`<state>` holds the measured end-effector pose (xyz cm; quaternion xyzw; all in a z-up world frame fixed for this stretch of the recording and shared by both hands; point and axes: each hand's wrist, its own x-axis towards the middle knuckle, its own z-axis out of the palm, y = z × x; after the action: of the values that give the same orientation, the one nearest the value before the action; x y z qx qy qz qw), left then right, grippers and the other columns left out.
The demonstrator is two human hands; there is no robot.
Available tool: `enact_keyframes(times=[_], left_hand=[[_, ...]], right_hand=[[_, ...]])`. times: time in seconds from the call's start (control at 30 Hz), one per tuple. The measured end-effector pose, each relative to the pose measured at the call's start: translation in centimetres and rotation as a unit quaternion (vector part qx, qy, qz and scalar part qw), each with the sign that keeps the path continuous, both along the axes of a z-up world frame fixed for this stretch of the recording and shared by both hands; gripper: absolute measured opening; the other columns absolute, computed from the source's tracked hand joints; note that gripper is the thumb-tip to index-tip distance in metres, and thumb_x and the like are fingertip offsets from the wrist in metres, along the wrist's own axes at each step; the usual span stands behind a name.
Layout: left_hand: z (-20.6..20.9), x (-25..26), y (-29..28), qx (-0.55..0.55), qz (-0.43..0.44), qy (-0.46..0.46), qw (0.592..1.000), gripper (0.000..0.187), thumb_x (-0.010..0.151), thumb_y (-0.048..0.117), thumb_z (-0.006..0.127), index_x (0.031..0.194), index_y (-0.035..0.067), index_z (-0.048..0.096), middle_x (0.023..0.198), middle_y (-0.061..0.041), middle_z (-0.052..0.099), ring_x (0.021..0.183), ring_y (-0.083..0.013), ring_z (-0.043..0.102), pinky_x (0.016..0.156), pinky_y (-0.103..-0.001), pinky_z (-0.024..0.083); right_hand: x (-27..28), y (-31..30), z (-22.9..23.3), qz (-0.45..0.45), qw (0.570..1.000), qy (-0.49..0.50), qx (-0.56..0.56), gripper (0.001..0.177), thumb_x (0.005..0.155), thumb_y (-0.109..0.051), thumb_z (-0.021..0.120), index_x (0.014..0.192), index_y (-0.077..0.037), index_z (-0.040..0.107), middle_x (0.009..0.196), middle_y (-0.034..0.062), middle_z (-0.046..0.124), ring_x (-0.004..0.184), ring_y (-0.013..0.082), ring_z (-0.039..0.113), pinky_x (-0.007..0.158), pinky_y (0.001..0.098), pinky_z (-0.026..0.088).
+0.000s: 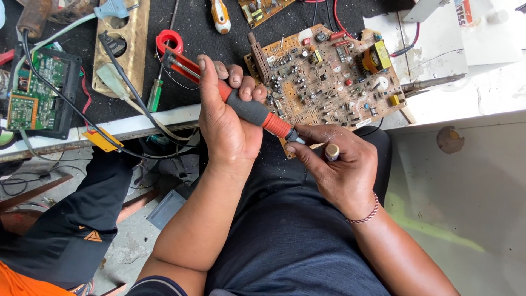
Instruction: The person holds a soldering iron and solder wire to work on a circuit board resting on their lap. They apply heat and solder to various points on the board, occasionally using a screwdriver to adjust components.
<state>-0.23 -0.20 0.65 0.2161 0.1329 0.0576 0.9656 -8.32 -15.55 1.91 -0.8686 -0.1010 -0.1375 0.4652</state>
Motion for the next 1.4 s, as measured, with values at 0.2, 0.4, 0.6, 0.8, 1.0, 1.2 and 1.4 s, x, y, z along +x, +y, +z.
enact_keyframes(times=[0.2, 0.4, 0.6, 0.8, 1.0, 1.2, 1.4], left_hand=[[0.2, 0.0, -0.2, 0.006, 0.007, 0.010, 1.000, 0.033, 0.091, 0.044, 0.065, 0.078, 0.019, 0.048, 0.072, 0.003, 0.044, 0.056, -0.0088, 0.038, 0.057, -0.027, 0.037], [0.8, -0.3, -0.2, 0.015, -0.001, 0.007, 1.000, 0.033, 0.091, 0.045, 0.064, 0.079, 0.020, 0.048, 0.073, 0.004, 0.044, 0.056, -0.0070, 0.037, 0.051, -0.023, 0.034], [1.4, -0.5, -0.3, 0.019, -0.005, 0.001, 1.000, 0.032, 0.090, 0.046, 0.063, 0.080, 0.020, 0.047, 0.072, 0.005, 0.042, 0.053, -0.0061, 0.035, 0.048, -0.023, 0.032], [1.8, -0.7, -0.4, 0.029, -0.012, -0.053, 0.998, 0.032, 0.092, 0.046, 0.062, 0.082, 0.020, 0.048, 0.072, 0.005, 0.043, 0.052, -0.0063, 0.036, 0.046, -0.022, 0.031], [2.0, -1.0, -0.7, 0.062, 0.001, -0.088, 0.994, 0.031, 0.095, 0.044, 0.059, 0.084, 0.019, 0.046, 0.074, 0.005, 0.042, 0.052, -0.0070, 0.034, 0.044, -0.022, 0.029], [2.5, -1.1, -0.5, 0.050, 0.001, -0.075, 0.996, 0.032, 0.094, 0.045, 0.060, 0.081, 0.020, 0.046, 0.072, 0.005, 0.042, 0.051, -0.0070, 0.034, 0.044, -0.023, 0.029], [1.9, -1.0, -0.8, 0.057, 0.015, -0.048, 0.997, 0.031, 0.095, 0.044, 0.058, 0.082, 0.018, 0.046, 0.072, 0.004, 0.043, 0.051, -0.0081, 0.036, 0.045, -0.024, 0.031]], right_hand=[[0.0, -0.1, -0.8, 0.008, 0.999, -0.052, -0.002, 0.026, 0.085, -0.010, 0.088, 0.107, -0.001, 0.076, 0.103, 0.0147, 0.077, 0.096, 0.0236, 0.076, 0.092, 0.0323, 0.057], [-0.5, 0.1, -0.9, 0.009, 0.998, -0.058, -0.005, 0.030, 0.085, -0.012, 0.088, 0.110, -0.001, 0.076, 0.099, 0.0144, 0.077, 0.086, 0.0199, 0.075, 0.082, 0.0285, 0.057], [-1.1, 0.4, -1.3, -0.018, 0.997, 0.022, 0.067, 0.027, 0.084, -0.013, 0.087, 0.107, -0.002, 0.076, 0.101, 0.0110, 0.078, 0.085, 0.0137, 0.071, 0.078, 0.0255, 0.054], [-0.7, 0.6, -0.7, 0.015, 0.960, 0.178, 0.218, 0.015, 0.091, -0.014, 0.075, 0.091, 0.000, 0.078, 0.106, 0.0121, 0.080, 0.095, 0.0106, 0.069, 0.087, 0.0231, 0.055], [-0.6, 1.1, -1.6, 0.022, 0.908, 0.259, 0.327, 0.025, 0.096, -0.022, 0.067, 0.097, 0.003, 0.071, 0.078, 0.0167, 0.078, 0.041, 0.0075, 0.040, 0.036, 0.0209, 0.028], [-0.6, 1.3, -1.4, 0.037, 0.926, 0.216, 0.306, 0.025, 0.096, -0.016, 0.068, 0.104, 0.007, 0.070, 0.084, 0.0173, 0.077, 0.067, 0.0146, 0.066, 0.051, 0.0211, 0.043], [-0.8, 0.6, -1.3, 0.047, 0.996, 0.058, 0.054, 0.050, 0.094, -0.017, 0.074, 0.074, -0.009, 0.029, 0.112, 0.0097, 0.078, 0.074, 0.0093, 0.051, 0.068, 0.0270, 0.046]])
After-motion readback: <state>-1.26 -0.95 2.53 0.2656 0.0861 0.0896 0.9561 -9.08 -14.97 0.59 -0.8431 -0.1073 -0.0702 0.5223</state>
